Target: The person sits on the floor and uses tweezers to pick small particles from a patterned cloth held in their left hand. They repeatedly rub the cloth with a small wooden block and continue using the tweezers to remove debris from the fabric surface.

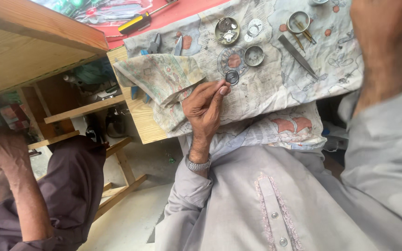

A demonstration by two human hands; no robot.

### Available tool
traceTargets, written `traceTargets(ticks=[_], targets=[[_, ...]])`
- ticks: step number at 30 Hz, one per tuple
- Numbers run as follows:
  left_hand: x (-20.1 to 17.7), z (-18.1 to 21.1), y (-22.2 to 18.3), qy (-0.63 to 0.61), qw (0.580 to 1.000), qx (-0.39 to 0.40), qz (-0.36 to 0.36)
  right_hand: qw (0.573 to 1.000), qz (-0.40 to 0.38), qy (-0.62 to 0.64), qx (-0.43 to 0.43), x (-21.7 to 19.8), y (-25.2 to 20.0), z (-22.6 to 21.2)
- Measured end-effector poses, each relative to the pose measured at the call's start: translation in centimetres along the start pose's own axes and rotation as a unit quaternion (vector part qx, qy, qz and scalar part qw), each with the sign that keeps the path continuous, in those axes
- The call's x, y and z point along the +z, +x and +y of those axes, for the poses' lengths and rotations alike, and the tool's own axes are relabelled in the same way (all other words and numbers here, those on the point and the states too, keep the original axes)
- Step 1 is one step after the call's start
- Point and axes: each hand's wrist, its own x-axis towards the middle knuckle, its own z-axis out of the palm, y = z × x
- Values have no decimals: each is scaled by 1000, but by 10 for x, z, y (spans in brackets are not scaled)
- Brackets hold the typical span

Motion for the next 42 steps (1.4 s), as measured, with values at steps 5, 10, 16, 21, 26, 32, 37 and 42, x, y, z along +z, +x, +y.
traceTargets(ticks=[5, 10, 16, 21, 26, 32, 37, 42], targets=[[0, -2, 3, -8, 1000, -9, -6, 999, -29, 43, -15, -3, -15, -3], [-1, 2, 4, 27, 999, 22, -10, 994, -40, 85, -50, 3, -21, -15], [-6, 2, -1, 28, 999, 36, -30, 989, -50, 118, -77, 18, -42, -29], [0, -5, -5, -87, 994, 14, -67, 978, -88, 157, -103, 13, -97, -27], [8, -1, -7, -97, 990, 33, -98, 969, -119, 170, -133, -9, -135, -39], [15, 3, -6, -104, 986, 80, -103, 949, -89, 190, -234, -35, -99, -70], [27, 8, -19, -52, 988, 93, -115, 901, 4, 228, -369, -25, -77, -120], [31, 9, -18, -39, 985, 108, -128, 886, 56, 250, -386, -22, -64, -146]])
